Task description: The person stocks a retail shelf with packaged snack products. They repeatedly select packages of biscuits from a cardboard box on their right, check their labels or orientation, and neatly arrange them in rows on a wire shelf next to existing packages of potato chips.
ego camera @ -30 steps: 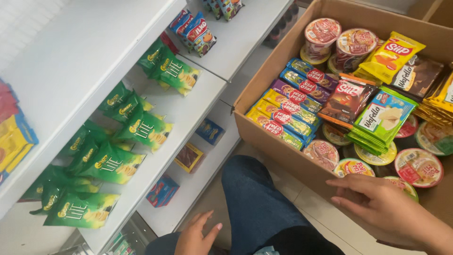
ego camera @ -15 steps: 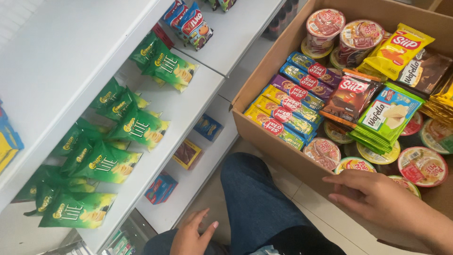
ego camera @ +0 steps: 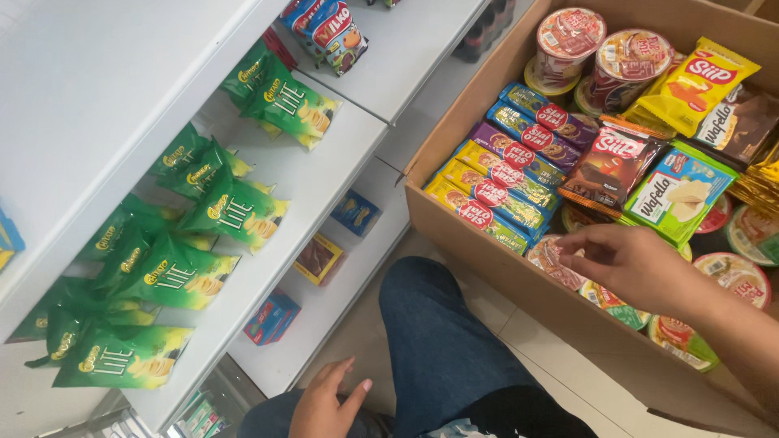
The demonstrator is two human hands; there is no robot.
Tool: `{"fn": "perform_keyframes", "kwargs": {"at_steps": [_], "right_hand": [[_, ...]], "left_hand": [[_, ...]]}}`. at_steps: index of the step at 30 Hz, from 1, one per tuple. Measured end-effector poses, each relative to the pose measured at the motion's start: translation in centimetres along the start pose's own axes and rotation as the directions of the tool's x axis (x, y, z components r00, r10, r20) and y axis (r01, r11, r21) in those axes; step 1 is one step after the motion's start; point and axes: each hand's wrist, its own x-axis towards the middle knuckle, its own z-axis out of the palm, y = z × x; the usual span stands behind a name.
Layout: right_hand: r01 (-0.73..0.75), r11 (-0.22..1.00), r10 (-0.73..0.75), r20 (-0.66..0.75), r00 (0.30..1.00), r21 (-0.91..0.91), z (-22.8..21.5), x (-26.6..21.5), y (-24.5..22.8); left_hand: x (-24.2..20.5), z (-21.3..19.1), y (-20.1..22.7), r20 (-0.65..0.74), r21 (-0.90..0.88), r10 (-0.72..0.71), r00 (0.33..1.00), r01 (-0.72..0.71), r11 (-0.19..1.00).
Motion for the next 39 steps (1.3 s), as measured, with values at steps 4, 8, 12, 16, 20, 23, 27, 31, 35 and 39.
{"fn": "perform_keyframes", "kwargs": {"at_steps": [4,8,12,16,20,23,27,31,35,39], "right_hand": [[-0.042,0.97,0.077,0.138,0.987,-0.239,1.1,3.3,-1.9],[0.069,0.928,0.019,0.232,0.973,-0.366,3.6,6.6,-2.1],[0.085,0.901,0.032,0.26,0.965,-0.426,5.8,8.6,-1.9],[0.093,0.912,-0.009,0.208,0.978,-0.4,6.0,9.0,-2.7],[0.076,0.937,-0.001,0.216,0.976,-0.341,6.4,10.6,-1.6],[0.071,0.952,-0.007,0.212,0.977,-0.296,5.8,10.8,-1.4],[0.012,0.97,0.012,0.098,0.995,-0.241,2.4,7.8,-3.7],[0.079,0.995,-0.074,-0.094,0.993,0.053,0.3,4.4,-2.3],[0.002,0.65,-0.036,0.029,0.999,0.76,1.4,-1.2,-4.3],[0.089,0.477,-0.134,-0.028,0.991,0.874,6.0,-4.4,-4.0]], "left_hand": [[-0.7,-2.0,3.3,0.144,0.079,-0.162,0.976,0.152,0.985],[-0.6,-1.6,2.8,0.139,0.096,-0.135,0.981,0.122,0.988],[-0.5,-1.5,1.7,0.125,0.076,-0.154,0.98,0.146,0.986],[-0.5,-1.0,0.4,0.123,0.057,-0.174,0.977,0.168,0.984],[0.1,0.7,-1.4,0.057,0.027,-0.063,0.996,0.062,0.998],[-0.1,-0.4,0.5,0.102,0.059,-0.067,0.993,0.061,0.996],[-0.9,-1.8,2.5,0.124,0.108,-0.076,0.989,0.063,0.992],[-1.9,-3.7,7.2,0.039,0.05,0.049,0.998,-0.051,0.997],[-3.2,-5.3,16.2,-0.084,-0.205,0.425,0.901,-0.433,0.878],[-4.9,-6.0,23.9,-0.089,-0.601,0.504,0.859,-0.449,0.661]]}}
